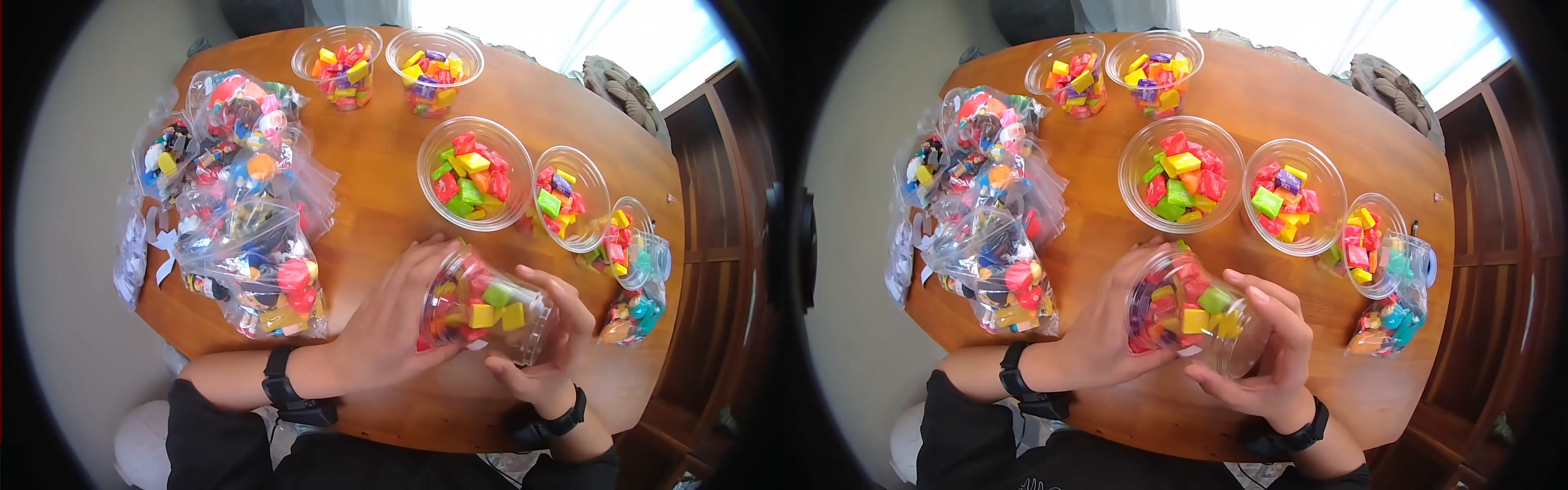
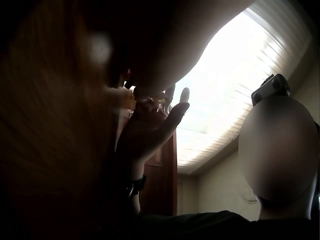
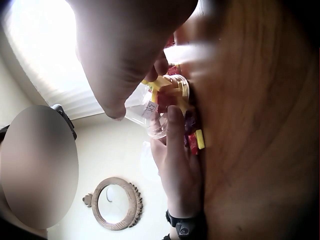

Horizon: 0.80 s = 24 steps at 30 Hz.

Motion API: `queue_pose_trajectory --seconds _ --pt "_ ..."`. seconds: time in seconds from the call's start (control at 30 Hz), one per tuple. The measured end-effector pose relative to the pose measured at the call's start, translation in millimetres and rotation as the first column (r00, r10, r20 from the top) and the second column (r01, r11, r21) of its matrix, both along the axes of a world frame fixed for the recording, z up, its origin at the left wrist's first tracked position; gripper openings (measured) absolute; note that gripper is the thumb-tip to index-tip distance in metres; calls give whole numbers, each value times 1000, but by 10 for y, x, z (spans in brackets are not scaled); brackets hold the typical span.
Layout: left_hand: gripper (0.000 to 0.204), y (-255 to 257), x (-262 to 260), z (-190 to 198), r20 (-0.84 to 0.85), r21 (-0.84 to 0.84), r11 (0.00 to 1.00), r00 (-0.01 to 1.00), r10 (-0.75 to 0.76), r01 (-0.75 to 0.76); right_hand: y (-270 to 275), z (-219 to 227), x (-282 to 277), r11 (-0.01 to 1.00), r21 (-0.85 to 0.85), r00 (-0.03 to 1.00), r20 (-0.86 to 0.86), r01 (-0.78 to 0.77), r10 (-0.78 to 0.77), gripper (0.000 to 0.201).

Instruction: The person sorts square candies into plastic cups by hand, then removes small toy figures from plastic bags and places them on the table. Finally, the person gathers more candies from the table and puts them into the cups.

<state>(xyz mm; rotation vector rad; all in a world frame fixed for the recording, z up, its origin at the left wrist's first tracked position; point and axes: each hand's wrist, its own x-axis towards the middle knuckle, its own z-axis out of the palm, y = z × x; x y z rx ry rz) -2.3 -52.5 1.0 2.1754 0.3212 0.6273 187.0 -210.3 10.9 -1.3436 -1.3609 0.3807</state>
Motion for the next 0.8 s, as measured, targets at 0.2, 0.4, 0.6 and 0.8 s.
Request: queue_pose_trajectory --seconds 0.2,0.4,0.6,0.8 --pt "97 34 -4 18 -32 16 1000 999 -23 23 -96 -41 43 997 63 987 148 48 -57 106" --pt "89 28 1 29 -48 18 1000 999 -12 13 -132 -92 25 983 102 988 25 152 -155 110" --pt "89 44 -11 29 -47 21 1000 999 -15 16 -119 -83 27 985 98 989 33 143 -147 109" --pt "81 53 4 22 15 -8 999 999 -44 44 -153 -109 -15 986 59 987 -37 156 -154 111"
